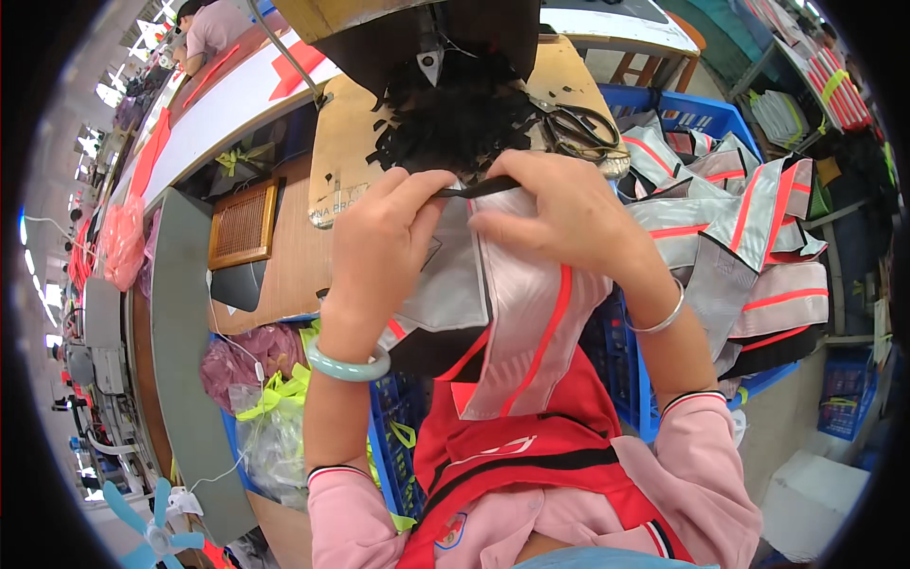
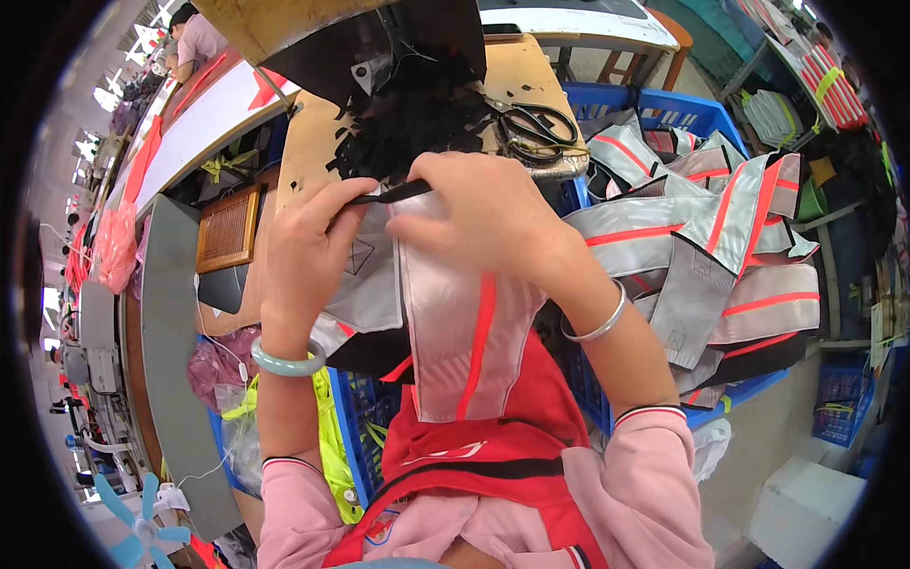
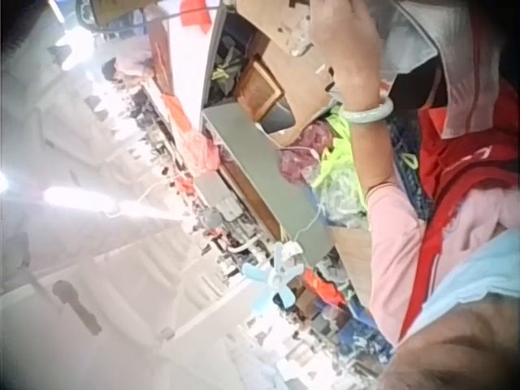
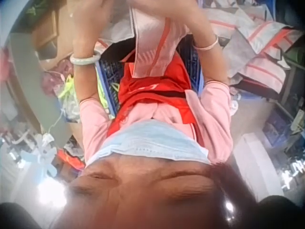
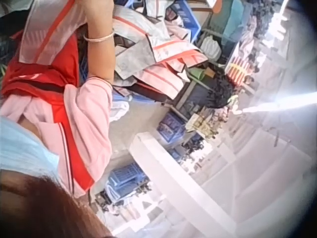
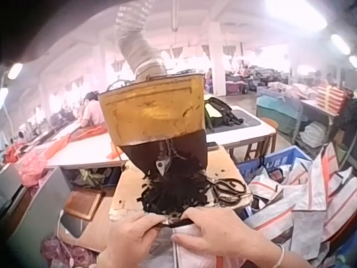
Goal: Trimming excess material from garment pieces using a stationary cutting tool and scissors at a factory workbench.
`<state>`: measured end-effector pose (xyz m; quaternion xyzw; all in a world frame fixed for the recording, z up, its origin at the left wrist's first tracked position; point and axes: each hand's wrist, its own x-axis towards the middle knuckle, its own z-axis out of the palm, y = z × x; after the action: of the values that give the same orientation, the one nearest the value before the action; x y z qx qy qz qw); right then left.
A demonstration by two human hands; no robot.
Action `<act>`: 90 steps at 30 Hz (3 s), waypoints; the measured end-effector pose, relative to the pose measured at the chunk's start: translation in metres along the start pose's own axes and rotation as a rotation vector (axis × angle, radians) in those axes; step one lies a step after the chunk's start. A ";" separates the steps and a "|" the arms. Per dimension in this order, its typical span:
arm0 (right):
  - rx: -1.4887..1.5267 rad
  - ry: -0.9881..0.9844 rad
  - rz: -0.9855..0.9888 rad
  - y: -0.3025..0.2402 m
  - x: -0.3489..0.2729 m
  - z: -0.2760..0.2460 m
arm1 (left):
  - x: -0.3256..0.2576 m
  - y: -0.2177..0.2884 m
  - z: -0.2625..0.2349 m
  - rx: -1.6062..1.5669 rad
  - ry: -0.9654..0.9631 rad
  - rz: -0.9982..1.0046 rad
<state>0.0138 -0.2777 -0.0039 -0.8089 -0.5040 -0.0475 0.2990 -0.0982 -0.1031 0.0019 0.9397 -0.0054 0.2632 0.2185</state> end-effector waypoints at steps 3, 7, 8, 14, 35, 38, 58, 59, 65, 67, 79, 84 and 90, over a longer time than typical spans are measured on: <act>0.335 0.018 0.100 0.016 0.015 0.001 | 0.016 -0.013 -0.003 -0.134 -0.118 -0.055; 0.576 0.020 0.193 0.025 0.038 0.010 | 0.038 -0.048 -0.002 -0.429 -0.265 -0.201; 0.629 0.036 0.226 0.028 0.044 0.013 | 0.045 -0.052 -0.002 -0.430 -0.265 -0.201; 0.605 0.071 0.270 0.051 0.073 0.033 | 0.076 -0.082 0.006 -0.405 -0.414 -0.426; 0.743 0.085 0.263 0.070 0.108 0.036 | 0.101 -0.101 0.013 -0.610 -0.319 -0.570; 0.725 0.040 0.286 0.067 0.106 0.032 | 0.099 -0.103 0.014 -0.569 -0.294 -0.567; 0.679 -0.357 0.019 0.011 -0.028 -0.007 | -0.037 -0.078 0.035 -1.051 -0.627 -0.389; 0.729 -0.360 0.124 0.011 -0.035 -0.018 | -0.039 -0.074 0.031 -0.935 -0.753 -0.257; 0.792 -0.422 0.288 0.036 -0.085 -0.020 | -0.070 -0.050 0.039 -0.955 -0.700 -0.266; 0.726 -0.296 0.428 0.041 -0.093 -0.028 | -0.071 -0.034 0.036 -0.835 -0.604 -0.325; 0.096 -0.041 -0.119 0.002 -0.039 -0.011 | -0.029 0.003 0.003 -0.489 -0.455 -0.286; 0.185 0.011 -0.145 0.024 -0.009 0.004 | -0.022 -0.037 0.000 -0.564 -0.388 -0.396; 0.652 -0.048 0.194 0.039 0.042 0.011 | 0.045 -0.058 -0.031 -0.526 -0.370 -0.418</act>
<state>0.0649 -0.2515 -0.0141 -0.7158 -0.4204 0.1639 0.5329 -0.0677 -0.0328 0.0242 0.8639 0.0799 0.0286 0.4964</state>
